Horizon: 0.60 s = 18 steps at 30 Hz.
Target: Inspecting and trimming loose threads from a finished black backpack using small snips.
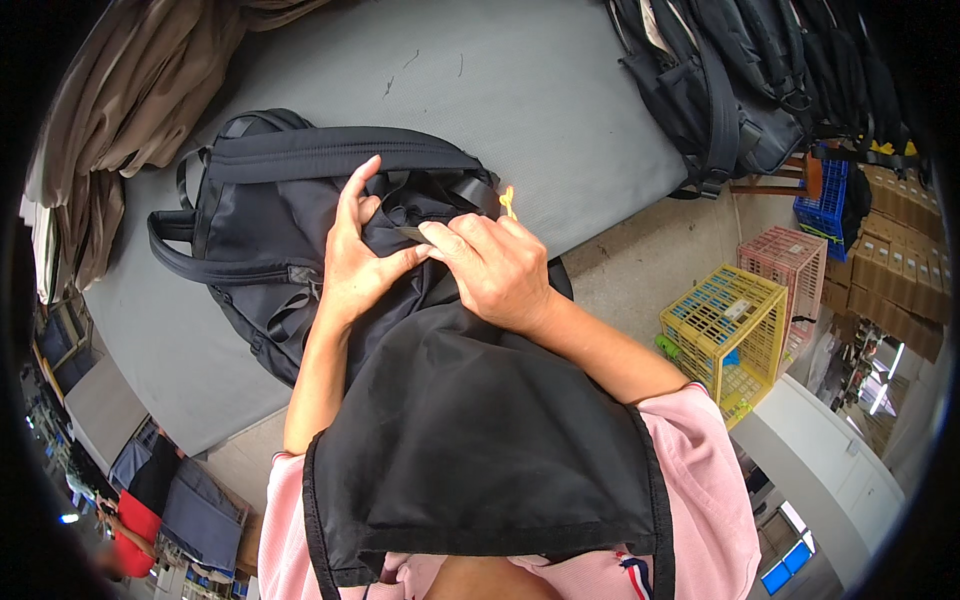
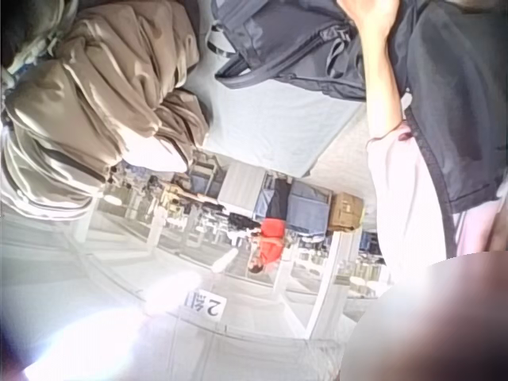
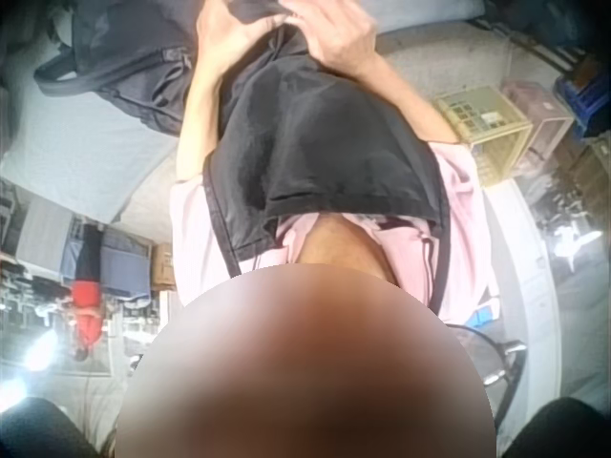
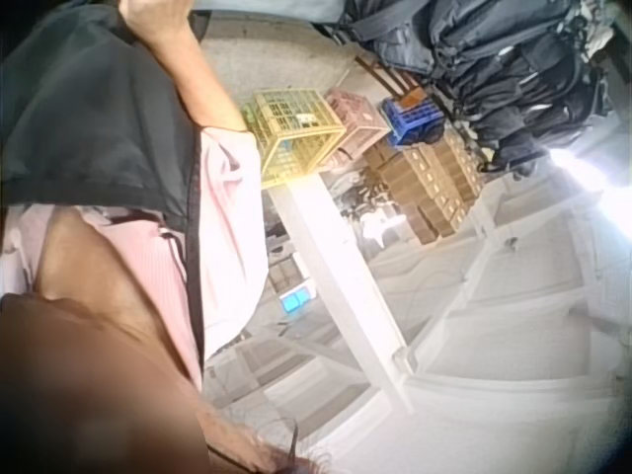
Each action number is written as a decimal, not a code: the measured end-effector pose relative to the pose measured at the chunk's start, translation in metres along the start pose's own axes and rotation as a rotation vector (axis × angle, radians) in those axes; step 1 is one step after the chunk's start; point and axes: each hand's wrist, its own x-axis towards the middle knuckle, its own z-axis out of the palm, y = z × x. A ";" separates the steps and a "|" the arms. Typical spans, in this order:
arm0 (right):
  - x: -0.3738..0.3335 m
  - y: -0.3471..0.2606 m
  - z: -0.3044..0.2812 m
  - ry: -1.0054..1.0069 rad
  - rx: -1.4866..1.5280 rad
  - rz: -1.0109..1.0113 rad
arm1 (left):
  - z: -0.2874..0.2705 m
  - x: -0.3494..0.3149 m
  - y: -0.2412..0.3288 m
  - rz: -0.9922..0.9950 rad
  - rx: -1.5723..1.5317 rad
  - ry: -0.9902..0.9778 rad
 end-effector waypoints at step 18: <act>-0.016 0.018 -0.021 0.156 0.872 0.651 | -0.004 -0.022 0.029 0.444 0.346 -0.063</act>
